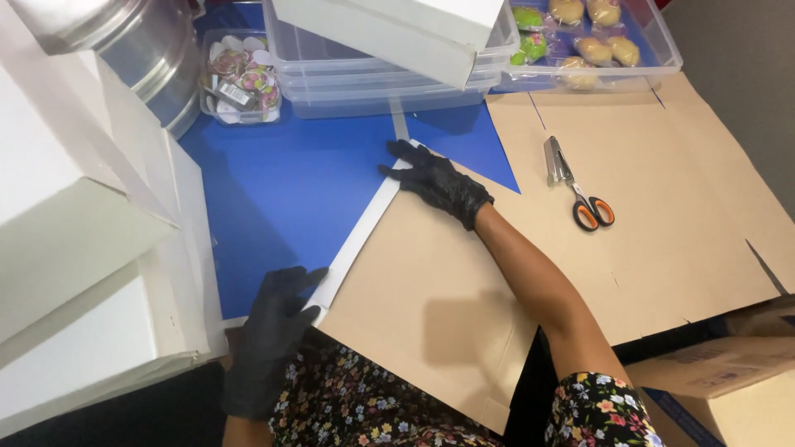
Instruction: Assembling a cardboard pastry box by folding the sides and stapling the corners.
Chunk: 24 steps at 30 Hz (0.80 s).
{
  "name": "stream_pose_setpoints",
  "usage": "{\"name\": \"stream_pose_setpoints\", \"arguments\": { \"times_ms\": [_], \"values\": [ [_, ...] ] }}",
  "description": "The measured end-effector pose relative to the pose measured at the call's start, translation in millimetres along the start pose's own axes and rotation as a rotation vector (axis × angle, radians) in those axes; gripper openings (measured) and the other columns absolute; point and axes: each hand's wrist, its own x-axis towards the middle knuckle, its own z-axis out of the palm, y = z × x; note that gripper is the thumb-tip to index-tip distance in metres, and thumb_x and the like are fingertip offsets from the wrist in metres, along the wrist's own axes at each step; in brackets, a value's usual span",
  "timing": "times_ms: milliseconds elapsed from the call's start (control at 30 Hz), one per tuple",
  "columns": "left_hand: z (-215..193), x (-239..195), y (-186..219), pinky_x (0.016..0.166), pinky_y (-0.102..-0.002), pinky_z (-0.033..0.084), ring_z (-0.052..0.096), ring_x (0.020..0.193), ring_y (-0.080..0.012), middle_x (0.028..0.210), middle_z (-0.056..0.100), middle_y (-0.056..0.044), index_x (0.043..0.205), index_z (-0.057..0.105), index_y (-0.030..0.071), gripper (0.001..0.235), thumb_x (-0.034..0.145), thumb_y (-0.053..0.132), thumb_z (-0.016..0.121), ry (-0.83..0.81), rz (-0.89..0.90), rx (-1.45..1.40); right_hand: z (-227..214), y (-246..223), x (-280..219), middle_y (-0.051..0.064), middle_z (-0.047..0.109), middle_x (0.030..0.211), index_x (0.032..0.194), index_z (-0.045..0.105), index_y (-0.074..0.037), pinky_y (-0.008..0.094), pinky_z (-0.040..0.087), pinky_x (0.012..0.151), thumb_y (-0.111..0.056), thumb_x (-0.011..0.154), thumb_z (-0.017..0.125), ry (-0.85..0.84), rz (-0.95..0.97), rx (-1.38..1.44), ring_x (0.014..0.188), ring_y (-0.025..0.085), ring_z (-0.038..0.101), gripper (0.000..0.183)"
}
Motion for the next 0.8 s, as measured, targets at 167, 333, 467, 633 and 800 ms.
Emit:
{"name": "stream_pose_setpoints", "arguments": {
  "times_ms": [167,333,467,633,800],
  "values": [
    [-5.8,27.5,16.2,0.104,-0.044,0.055,0.051,0.136,-0.0243,0.142,0.053,0.001,0.120,0.066,0.022,0.033,0.087,0.017,0.069,-0.256,-0.151,0.728,17.3,4.7,19.8,0.005,0.041,0.161,0.139,0.061,-0.035,0.049,0.025,0.126,-0.019,0.100,0.065,0.058,-0.174,-0.026,0.150,0.032,0.035,0.042],
    [-8.0,82.7,77.3,0.124,-0.051,0.031,0.053,0.137,-0.0288,0.135,0.070,-0.002,0.119,0.077,0.024,0.026,0.095,0.027,0.067,-0.341,0.012,0.610,13.3,2.9,22.3,0.000,0.048,0.157,0.132,0.068,-0.039,0.051,0.024,0.124,-0.036,0.099,0.066,0.103,-0.156,0.083,0.146,0.030,0.039,0.033],
    [33.6,129.7,21.7,0.125,-0.050,0.022,0.037,0.149,-0.0232,0.158,0.047,0.001,0.145,0.056,0.024,0.041,0.107,0.035,0.046,-0.295,0.328,0.716,28.1,15.3,25.4,0.004,0.051,0.154,0.128,0.071,-0.034,0.054,0.023,0.124,-0.034,0.097,0.071,0.116,-0.145,0.156,0.145,0.034,0.040,0.031],
    [68.7,130.7,-0.7,0.129,-0.048,0.005,0.025,0.153,-0.0203,0.168,0.029,-0.003,0.162,0.029,0.020,0.066,0.107,0.058,0.033,-0.323,0.346,0.899,24.6,17.7,23.2,0.000,0.054,0.151,0.126,0.073,-0.032,0.047,0.026,0.126,-0.038,0.093,0.075,0.162,-0.140,0.138,0.144,0.027,0.044,0.033],
    [72.5,116.0,2.5,0.127,-0.049,0.006,0.025,0.154,-0.0215,0.168,0.029,-0.005,0.163,0.028,0.017,0.076,0.105,0.066,0.036,-0.190,0.414,0.898,19.2,4.0,23.4,0.003,0.055,0.150,0.125,0.074,-0.032,0.052,0.029,0.123,-0.042,0.089,0.079,0.163,-0.126,0.116,0.144,0.029,0.044,0.038]
  ]
}}
